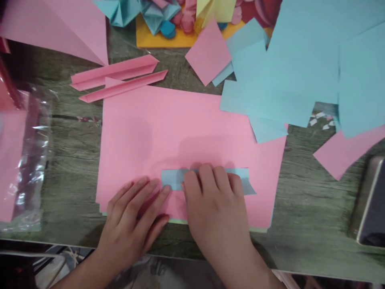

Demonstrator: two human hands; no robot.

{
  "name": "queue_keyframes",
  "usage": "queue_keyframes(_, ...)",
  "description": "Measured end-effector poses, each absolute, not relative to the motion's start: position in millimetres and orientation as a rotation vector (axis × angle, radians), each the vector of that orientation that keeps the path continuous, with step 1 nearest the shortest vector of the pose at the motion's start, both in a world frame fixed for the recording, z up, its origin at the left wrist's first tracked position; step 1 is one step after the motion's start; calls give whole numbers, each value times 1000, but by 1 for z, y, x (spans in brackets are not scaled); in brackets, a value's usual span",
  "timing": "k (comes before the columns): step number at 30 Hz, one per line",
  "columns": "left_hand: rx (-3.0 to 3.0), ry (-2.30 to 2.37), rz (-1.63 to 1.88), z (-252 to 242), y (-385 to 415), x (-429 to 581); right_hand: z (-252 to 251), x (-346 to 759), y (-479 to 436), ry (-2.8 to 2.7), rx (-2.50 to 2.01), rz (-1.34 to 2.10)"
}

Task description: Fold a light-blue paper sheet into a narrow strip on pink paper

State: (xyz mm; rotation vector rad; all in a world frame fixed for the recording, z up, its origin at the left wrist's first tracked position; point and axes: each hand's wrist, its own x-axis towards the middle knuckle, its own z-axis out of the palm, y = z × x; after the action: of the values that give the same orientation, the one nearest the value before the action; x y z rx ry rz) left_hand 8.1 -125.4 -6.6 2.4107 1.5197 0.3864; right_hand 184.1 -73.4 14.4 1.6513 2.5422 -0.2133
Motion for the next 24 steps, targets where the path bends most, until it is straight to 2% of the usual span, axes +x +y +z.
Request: queue_keyframes(24,2325,1686,401,-6,-131,10,21,181,-66,2475,1602,-260)
